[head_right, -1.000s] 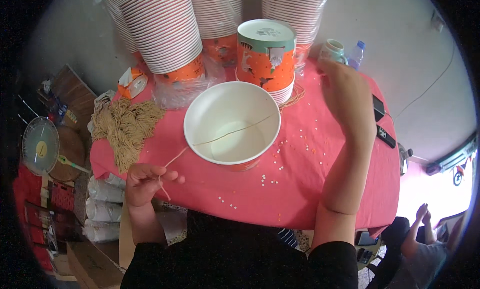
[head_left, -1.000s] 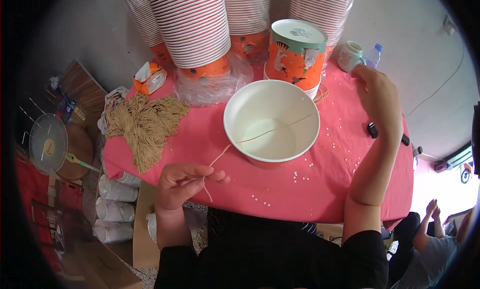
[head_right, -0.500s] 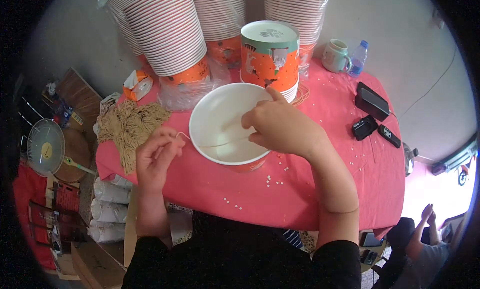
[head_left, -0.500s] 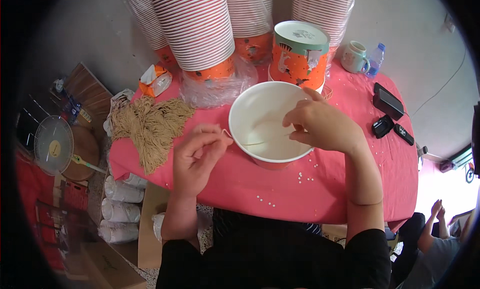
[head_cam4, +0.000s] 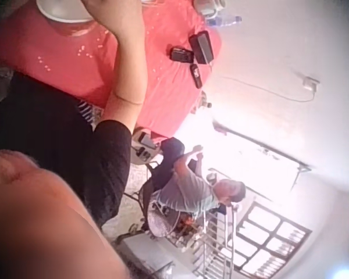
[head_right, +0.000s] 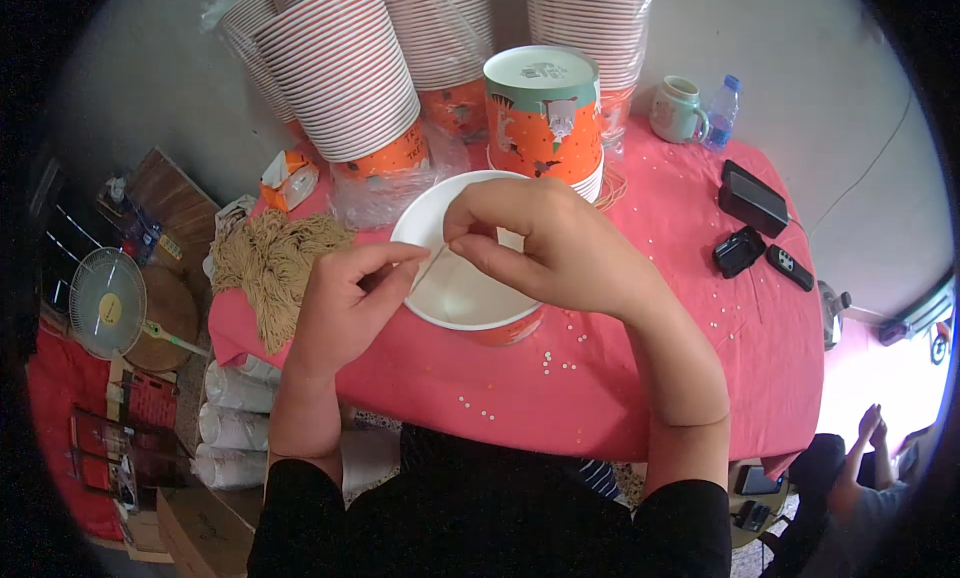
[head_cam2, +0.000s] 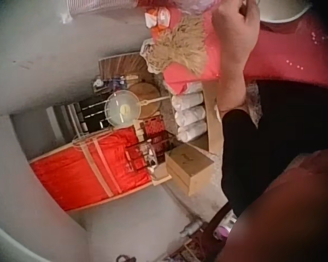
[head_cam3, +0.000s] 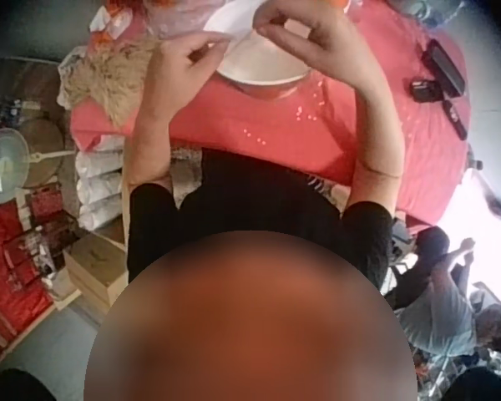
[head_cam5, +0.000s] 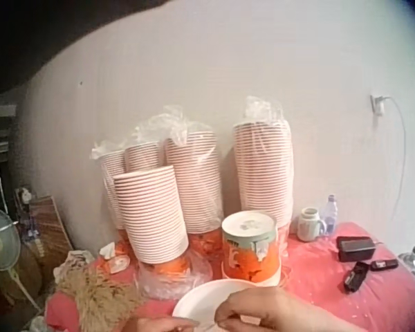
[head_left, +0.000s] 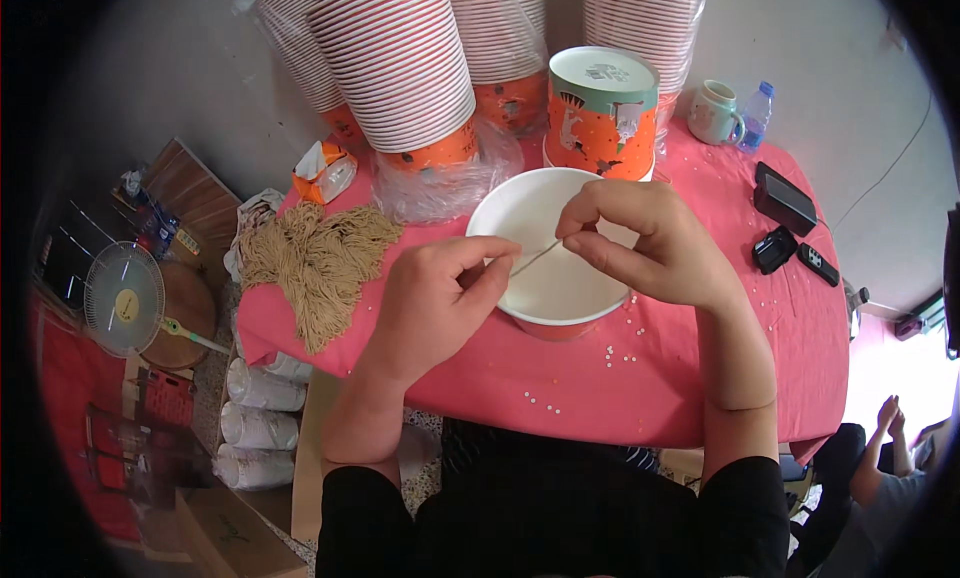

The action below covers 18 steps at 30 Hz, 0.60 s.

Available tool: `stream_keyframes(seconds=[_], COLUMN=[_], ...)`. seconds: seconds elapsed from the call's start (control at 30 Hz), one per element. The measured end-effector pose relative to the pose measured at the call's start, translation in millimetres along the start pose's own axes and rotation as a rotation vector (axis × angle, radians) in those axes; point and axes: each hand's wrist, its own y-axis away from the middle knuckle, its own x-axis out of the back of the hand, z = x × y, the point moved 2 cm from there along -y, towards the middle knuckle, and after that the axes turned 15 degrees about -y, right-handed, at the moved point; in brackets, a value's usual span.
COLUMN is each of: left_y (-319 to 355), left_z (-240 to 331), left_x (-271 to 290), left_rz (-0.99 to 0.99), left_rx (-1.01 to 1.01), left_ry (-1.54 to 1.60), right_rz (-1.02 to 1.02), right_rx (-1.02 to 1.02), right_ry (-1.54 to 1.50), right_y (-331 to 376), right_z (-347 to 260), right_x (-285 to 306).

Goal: The recorder is placing rubber bands around large paper tubs as part of a packaging process.

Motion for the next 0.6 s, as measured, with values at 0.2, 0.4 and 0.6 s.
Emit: stream_keyframes(seconds=[0.2, 0.4, 0.6], left_y=[-0.9, -2.4, -0.3], left_z=[1.0, -30.7, -37.1], left_x=[2.1, -6.5, -3.1], left_rz=[-0.216, -0.206, -0.207], left_rx=[0.007, 0.093, 0.186], left_ry=[0.084, 0.358, 0.559], right_rz=[0.131, 0.122, -0.001], right_rx=[0.009, -0.118, 0.233], right_ry=[-0.027, 0.274, 0.415], right_y=[-1.1, -1.9, -2.0], right_z=[11.3, 25.4, 8.1], right_x=[-5.2, -6.1, -23.4])
